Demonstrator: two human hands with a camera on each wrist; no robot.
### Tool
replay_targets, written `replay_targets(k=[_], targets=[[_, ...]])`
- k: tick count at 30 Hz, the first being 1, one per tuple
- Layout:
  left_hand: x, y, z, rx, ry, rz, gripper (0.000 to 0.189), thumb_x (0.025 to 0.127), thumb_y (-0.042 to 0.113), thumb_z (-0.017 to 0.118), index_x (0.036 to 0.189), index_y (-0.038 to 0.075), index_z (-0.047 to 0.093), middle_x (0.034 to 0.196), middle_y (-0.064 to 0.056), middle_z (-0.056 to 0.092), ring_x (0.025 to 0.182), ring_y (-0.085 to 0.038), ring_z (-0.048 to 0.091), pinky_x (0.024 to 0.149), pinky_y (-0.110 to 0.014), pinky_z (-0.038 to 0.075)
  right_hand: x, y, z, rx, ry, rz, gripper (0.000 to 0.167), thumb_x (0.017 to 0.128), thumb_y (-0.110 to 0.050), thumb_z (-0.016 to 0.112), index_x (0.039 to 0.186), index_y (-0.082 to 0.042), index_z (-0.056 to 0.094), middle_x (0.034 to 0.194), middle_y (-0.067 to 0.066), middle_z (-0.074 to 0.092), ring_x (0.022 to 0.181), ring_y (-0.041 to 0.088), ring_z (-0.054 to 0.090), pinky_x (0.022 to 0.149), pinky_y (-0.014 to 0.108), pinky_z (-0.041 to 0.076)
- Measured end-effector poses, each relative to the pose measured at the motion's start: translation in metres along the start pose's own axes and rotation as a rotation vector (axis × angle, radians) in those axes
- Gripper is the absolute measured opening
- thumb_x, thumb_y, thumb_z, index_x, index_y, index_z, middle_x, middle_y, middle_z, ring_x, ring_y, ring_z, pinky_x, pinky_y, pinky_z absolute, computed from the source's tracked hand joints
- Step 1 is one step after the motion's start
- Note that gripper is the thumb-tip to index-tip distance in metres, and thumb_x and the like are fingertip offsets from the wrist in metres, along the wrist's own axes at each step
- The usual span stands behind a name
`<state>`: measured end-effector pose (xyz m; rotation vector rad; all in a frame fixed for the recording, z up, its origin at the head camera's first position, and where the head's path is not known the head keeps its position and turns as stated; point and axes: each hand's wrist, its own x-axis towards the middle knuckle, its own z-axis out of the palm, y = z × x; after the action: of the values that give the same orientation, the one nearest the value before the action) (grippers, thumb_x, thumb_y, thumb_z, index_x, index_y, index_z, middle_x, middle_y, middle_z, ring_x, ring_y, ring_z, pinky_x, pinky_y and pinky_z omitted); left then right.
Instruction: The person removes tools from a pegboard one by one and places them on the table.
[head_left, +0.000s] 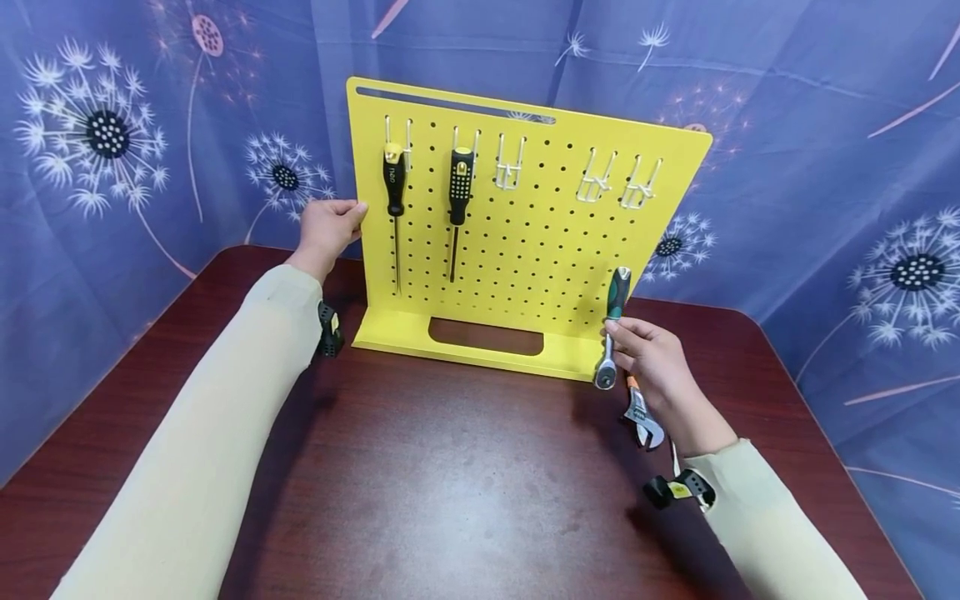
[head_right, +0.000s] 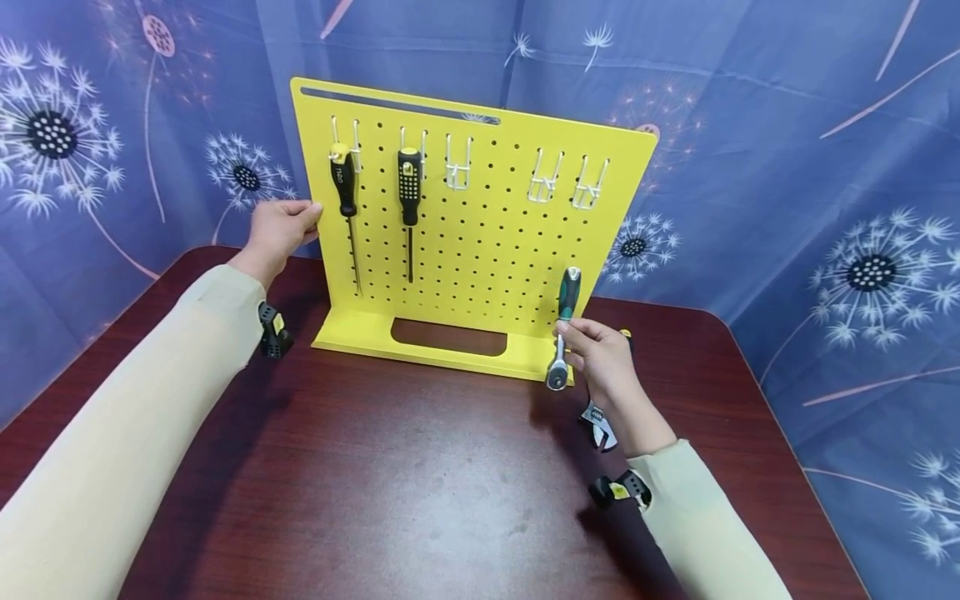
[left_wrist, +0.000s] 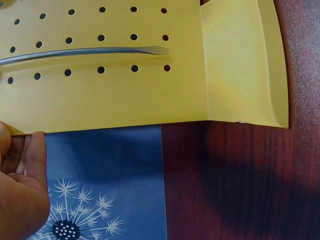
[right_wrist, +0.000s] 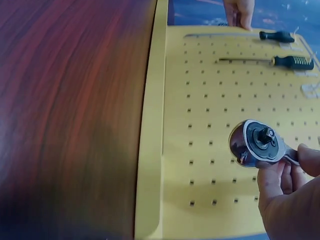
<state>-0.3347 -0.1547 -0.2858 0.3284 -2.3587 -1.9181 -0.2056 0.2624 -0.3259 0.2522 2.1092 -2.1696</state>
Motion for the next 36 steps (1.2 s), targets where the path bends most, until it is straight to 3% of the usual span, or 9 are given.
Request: replay_targets(k=[9, 15, 23, 31, 36], targets=[[0.000, 0.004, 0.000, -0.006, 0.005, 0.007, 0.043, 0.106, 0.021, 0.057, 0.144, 0.003, 0.056, 0.156, -0.014, 0.052, 0.140, -0.025, 0.056, 0.116, -0.034, 0.050, 0.001, 0.009, -0.035, -0.027, 0.013, -0.010, 0.033, 0.105, -0.014, 0.058, 0.080, -0.028, 0.075, 0.081, -0.017, 0.071, 0.076, -0.003, 0.064, 0.070, 0.012, 0.055], [0.000, 0.006, 0.002, -0.018, 0.000, -0.002, 0.043, 0.106, 0.020, 0.056, 0.146, 0.003, 0.055, 0.157, -0.015, 0.050, 0.142, -0.025, 0.054, 0.116, -0.033, 0.050, 0.002, 0.015, -0.057, -0.096, 0.067, 0.046, 0.033, 0.104, -0.018, 0.061, 0.077, -0.033, 0.073, 0.079, -0.019, 0.066, 0.073, -0.003, 0.058, 0.065, 0.012, 0.053], [0.000, 0.004, 0.000, -0.009, -0.006, -0.011, 0.044, 0.106, 0.021, 0.056, 0.146, 0.003, 0.055, 0.158, -0.014, 0.050, 0.142, -0.024, 0.054, 0.117, -0.034, 0.050, 0.004, 0.025, -0.087, -0.105, 0.053, 0.131, 0.035, 0.104, -0.018, 0.060, 0.075, -0.033, 0.073, 0.074, -0.018, 0.071, 0.072, -0.004, 0.063, 0.063, 0.012, 0.056], [0.002, 0.003, 0.000, -0.009, -0.007, -0.023, 0.044, 0.106, 0.022, 0.056, 0.146, 0.004, 0.055, 0.158, -0.013, 0.050, 0.142, -0.025, 0.054, 0.117, -0.034, 0.049, 0.005, 0.032, -0.104, -0.160, 0.096, 0.167, 0.039, 0.103, -0.018, 0.061, 0.070, -0.035, 0.073, 0.068, -0.019, 0.069, 0.064, -0.006, 0.061, 0.058, 0.011, 0.055], [0.002, 0.003, 0.001, -0.003, -0.008, -0.017, 0.044, 0.106, 0.022, 0.056, 0.145, 0.004, 0.055, 0.158, -0.014, 0.050, 0.142, -0.025, 0.054, 0.116, -0.034, 0.050, 0.006, 0.035, -0.113, -0.185, 0.079, 0.174, 0.041, 0.104, -0.017, 0.060, 0.070, -0.035, 0.072, 0.068, -0.018, 0.069, 0.064, -0.005, 0.061, 0.057, 0.012, 0.055]])
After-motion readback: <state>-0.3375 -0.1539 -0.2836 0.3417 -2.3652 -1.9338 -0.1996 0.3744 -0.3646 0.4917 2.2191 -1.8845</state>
